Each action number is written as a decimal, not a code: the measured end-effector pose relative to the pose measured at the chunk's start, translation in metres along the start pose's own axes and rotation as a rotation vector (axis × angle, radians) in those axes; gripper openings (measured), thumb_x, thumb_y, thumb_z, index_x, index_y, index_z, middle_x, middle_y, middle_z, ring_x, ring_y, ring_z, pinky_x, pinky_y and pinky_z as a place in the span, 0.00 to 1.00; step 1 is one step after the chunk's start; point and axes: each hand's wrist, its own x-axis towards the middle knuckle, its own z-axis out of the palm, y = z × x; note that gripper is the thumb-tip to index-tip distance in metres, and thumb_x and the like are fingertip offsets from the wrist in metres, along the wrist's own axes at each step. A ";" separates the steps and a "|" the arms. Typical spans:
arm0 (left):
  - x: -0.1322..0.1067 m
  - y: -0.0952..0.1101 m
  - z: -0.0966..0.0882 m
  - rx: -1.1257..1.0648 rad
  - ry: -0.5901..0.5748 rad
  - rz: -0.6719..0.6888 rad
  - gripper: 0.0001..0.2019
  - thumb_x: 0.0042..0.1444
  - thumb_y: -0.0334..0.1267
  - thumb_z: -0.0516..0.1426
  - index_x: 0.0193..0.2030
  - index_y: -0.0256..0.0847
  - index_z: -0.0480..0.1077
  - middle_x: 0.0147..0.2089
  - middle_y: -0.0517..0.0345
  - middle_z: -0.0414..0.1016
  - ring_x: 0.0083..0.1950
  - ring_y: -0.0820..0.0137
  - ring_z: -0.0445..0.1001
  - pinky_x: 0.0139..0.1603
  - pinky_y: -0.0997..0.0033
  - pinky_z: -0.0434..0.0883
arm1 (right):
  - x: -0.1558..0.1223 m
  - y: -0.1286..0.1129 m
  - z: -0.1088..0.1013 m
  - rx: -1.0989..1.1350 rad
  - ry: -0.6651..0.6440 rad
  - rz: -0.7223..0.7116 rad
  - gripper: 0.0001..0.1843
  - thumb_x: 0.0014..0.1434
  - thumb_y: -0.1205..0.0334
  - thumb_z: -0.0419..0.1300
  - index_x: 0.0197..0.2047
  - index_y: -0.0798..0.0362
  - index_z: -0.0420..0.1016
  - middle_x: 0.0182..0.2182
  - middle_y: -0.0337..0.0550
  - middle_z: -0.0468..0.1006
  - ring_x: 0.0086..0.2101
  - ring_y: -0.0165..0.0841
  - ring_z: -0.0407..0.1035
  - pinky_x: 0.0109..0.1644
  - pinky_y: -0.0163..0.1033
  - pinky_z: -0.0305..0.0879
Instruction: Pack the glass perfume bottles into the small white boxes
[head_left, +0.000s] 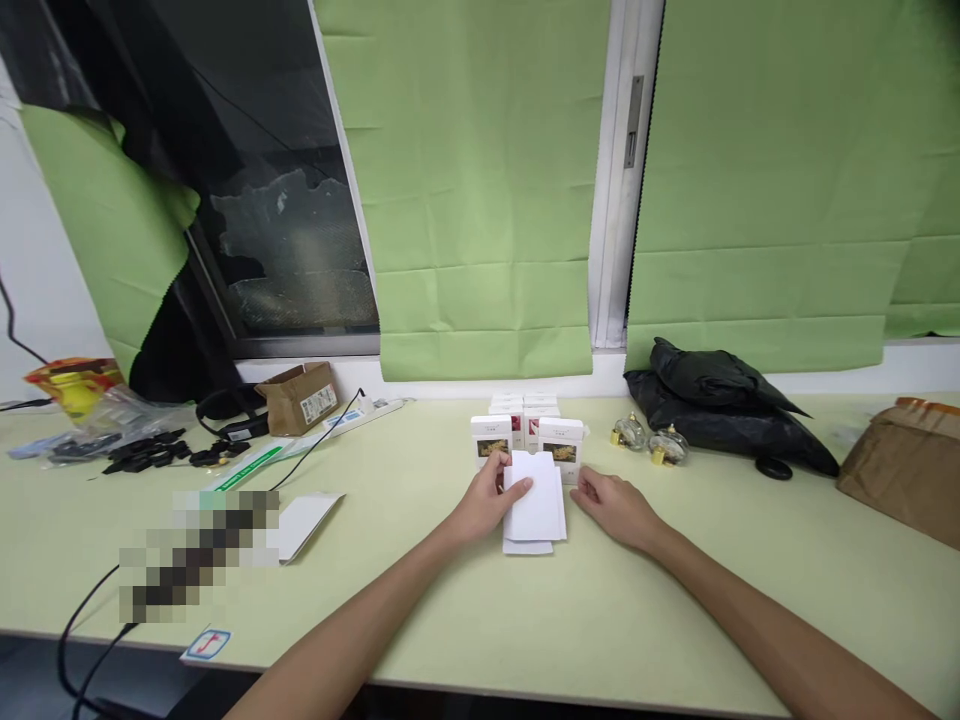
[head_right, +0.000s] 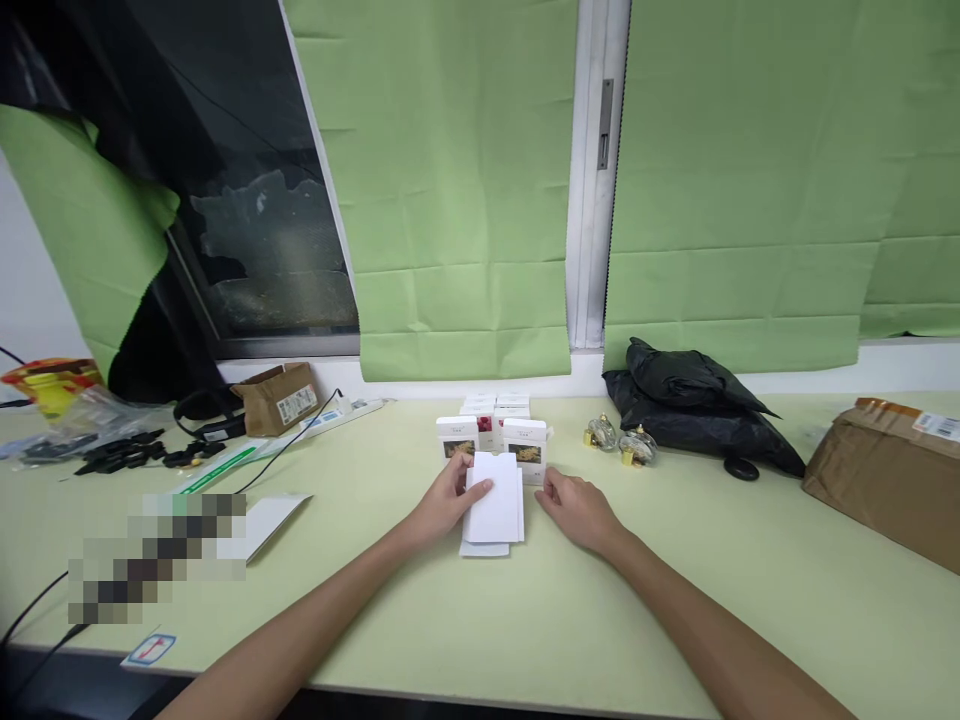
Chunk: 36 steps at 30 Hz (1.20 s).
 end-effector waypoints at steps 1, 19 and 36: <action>0.000 0.000 0.000 0.003 -0.003 -0.001 0.22 0.62 0.58 0.63 0.47 0.45 0.62 0.48 0.55 0.75 0.48 0.63 0.76 0.44 0.65 0.73 | 0.000 0.001 0.000 -0.001 0.002 -0.008 0.12 0.72 0.53 0.53 0.37 0.48 0.65 0.33 0.39 0.79 0.34 0.36 0.72 0.35 0.37 0.51; -0.004 0.011 0.000 0.254 0.080 0.052 0.19 0.66 0.57 0.59 0.51 0.46 0.64 0.44 0.58 0.74 0.41 0.66 0.70 0.39 0.68 0.66 | -0.002 0.000 -0.003 0.017 0.000 -0.029 0.12 0.72 0.52 0.53 0.38 0.48 0.66 0.34 0.38 0.80 0.35 0.35 0.72 0.36 0.37 0.52; -0.010 0.017 -0.002 0.492 0.085 0.124 0.17 0.68 0.56 0.56 0.51 0.45 0.66 0.44 0.57 0.76 0.40 0.65 0.71 0.39 0.66 0.65 | -0.002 0.000 -0.003 0.024 0.006 -0.045 0.13 0.72 0.51 0.52 0.36 0.48 0.65 0.33 0.39 0.79 0.34 0.35 0.72 0.35 0.37 0.52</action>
